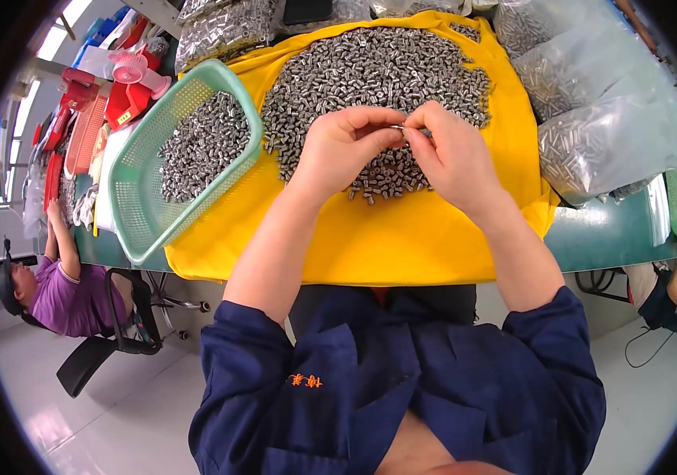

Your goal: Sorting and inspecting small metal pins manually at a factory workbench.

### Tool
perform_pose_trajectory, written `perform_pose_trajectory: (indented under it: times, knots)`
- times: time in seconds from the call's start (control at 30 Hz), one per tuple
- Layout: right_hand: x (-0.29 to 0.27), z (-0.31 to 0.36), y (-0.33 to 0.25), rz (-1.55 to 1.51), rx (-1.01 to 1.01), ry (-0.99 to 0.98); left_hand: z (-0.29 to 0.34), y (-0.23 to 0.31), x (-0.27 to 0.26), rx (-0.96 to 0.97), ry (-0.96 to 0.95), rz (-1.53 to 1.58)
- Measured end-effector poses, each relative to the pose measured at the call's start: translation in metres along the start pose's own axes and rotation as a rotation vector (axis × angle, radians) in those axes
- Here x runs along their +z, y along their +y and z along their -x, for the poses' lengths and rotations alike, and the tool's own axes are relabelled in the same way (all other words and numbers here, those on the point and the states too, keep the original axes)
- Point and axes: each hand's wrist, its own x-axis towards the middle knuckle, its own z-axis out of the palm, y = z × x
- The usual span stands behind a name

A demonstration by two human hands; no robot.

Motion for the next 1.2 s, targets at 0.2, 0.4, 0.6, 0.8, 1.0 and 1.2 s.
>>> perform_pose_trajectory:
  times: [0.2,0.4,0.6,0.8,1.0,1.2]
  knots:
    - [0.003,0.002,0.0,-0.063,0.106,-0.018,0.003,0.005,0.004,0.309,0.073,-0.542]
    - [0.004,0.004,-0.001,0.005,0.032,0.013,0.005,0.008,0.005,0.138,0.086,-0.419]
    - [-0.001,0.003,-0.005,-0.075,0.095,-0.039,0.005,0.008,0.001,0.052,0.08,-0.325]
    - [-0.016,-0.002,0.008,-0.179,0.179,0.045,0.001,0.007,-0.01,0.067,0.123,-0.269]
    - [-0.007,0.001,0.003,-0.405,0.164,-0.008,0.008,0.006,0.0,0.005,-0.026,0.239]
    - [-0.006,0.002,0.002,-0.422,0.155,-0.019,0.006,0.005,0.002,0.032,-0.045,0.236]
